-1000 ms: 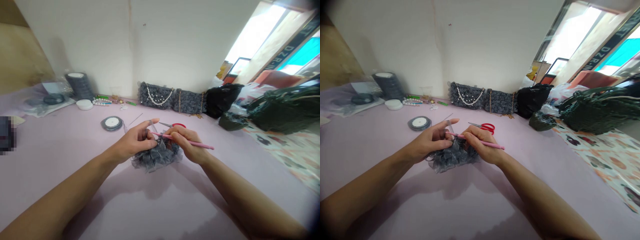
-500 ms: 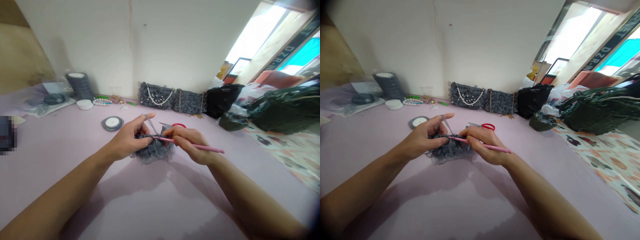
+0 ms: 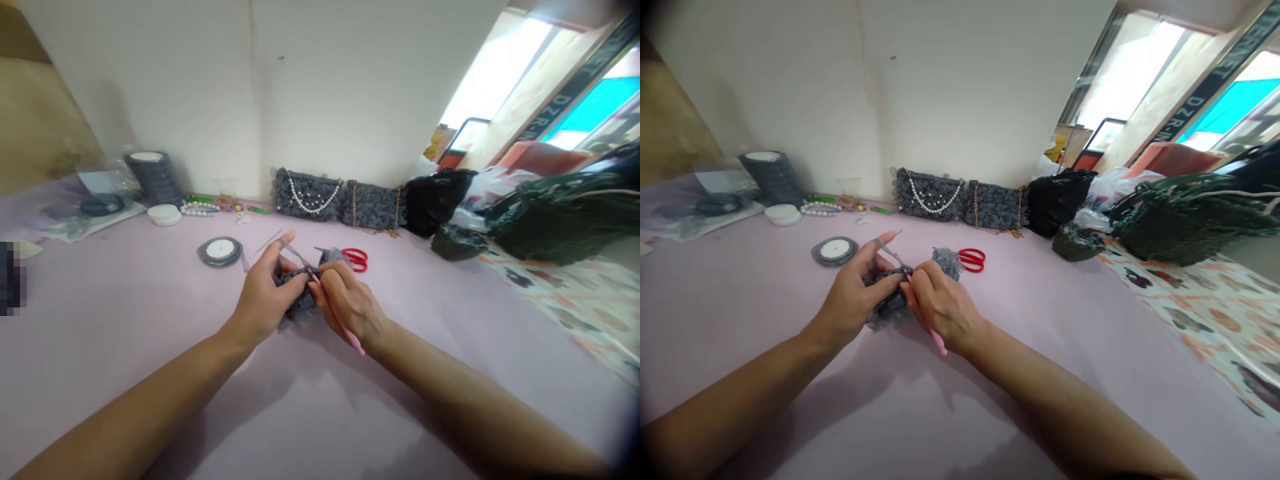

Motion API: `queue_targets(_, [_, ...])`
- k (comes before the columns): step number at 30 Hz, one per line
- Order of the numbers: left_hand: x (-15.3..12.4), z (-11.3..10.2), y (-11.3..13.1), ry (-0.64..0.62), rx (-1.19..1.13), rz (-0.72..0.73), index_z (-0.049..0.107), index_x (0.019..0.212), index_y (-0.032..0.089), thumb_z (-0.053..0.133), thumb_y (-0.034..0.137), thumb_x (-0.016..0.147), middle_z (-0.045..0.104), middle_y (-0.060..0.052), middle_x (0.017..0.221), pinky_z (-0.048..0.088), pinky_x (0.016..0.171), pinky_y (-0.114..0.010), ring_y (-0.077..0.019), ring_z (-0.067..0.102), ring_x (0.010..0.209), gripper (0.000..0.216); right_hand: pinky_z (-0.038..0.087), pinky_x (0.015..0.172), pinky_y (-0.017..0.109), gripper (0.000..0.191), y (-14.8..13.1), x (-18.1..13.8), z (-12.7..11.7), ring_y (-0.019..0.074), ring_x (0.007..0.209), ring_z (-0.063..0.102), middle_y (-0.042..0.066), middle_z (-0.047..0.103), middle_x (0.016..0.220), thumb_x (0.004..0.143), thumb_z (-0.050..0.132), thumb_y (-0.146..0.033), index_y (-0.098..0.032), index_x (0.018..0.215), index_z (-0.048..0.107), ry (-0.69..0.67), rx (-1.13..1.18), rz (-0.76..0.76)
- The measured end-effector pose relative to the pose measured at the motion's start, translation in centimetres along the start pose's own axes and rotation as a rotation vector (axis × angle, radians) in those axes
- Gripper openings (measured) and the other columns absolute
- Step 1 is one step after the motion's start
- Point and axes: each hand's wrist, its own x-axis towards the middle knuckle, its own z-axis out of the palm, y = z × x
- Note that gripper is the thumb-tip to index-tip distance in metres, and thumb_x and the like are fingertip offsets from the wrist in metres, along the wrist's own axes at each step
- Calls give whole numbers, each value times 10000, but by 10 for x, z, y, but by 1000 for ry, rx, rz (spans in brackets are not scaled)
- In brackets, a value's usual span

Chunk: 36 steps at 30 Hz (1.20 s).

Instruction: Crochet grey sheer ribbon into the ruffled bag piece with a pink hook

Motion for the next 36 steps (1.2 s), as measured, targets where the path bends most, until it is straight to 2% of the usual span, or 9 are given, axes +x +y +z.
queue_targets(3, [4,1,-2,-105,-407,-351,482,1386,157,752,242,711,598,28,761,460,631,-237,-108,564,640,732,486,581,261,165,10,-5,7,153,699,537,72,564,835,987,447,-161,-207,828,445,61,69,-56])
queue_targets(6, [10,-9,-1,-286,-524,-483,532,1343,176,785,184,666,659,-6,841,492,662,-256,-130,620,689,722,515,616,275,118,20,-5,1,157,737,566,90,591,888,970,483,-161,-198,860,465,41,181,-118])
queue_targets(9, [17,-23,0,-373,-471,-457,564,1328,188,804,173,663,636,8,829,488,662,-245,-132,629,712,707,528,638,275,83,24,2,-13,154,768,593,95,620,920,971,481,-164,-186,896,509,-84,298,-122])
queue_targets(13, [25,-36,-1,-364,-360,-381,605,1305,203,803,175,678,541,48,774,427,571,-184,-71,555,629,657,530,703,274,138,23,12,-29,154,858,626,106,663,999,989,423,-153,-162,1025,556,-221,454,-55])
queue_targets(19, [27,-42,-1,-405,-289,-340,655,1259,223,776,164,691,495,53,770,400,536,-164,-53,519,608,584,513,707,269,259,21,15,-41,137,795,638,68,691,949,998,400,-179,-147,1150,607,-373,552,148])
queue_targets(26, [28,-43,-2,-454,-308,-336,714,1178,228,747,137,681,490,55,725,371,512,-165,-47,495,583,507,546,818,281,307,27,10,-41,164,969,713,62,705,1083,1038,386,-300,-203,1199,628,-484,813,405])
queue_targets(29, [29,-44,-1,-459,-314,-349,723,1163,225,749,152,687,489,55,718,370,514,-170,-51,497,581,482,549,845,292,315,27,11,-43,174,998,714,70,705,1118,1037,385,-324,-198,1184,633,-496,906,443])
queue_targets(31, [27,-43,-1,-451,-311,-348,724,1161,225,764,156,689,503,53,734,384,542,-168,-51,507,601,480,539,817,276,306,23,13,-42,157,941,709,58,722,1037,1033,388,-316,-188,1120,652,-481,876,430])
queue_targets(36, [18,-28,-2,-476,-386,-408,699,1199,229,827,219,678,573,35,780,437,663,-210,-91,566,698,537,432,585,225,246,10,9,-26,108,644,549,-4,611,716,981,459,-294,-183,799,582,-190,607,439])
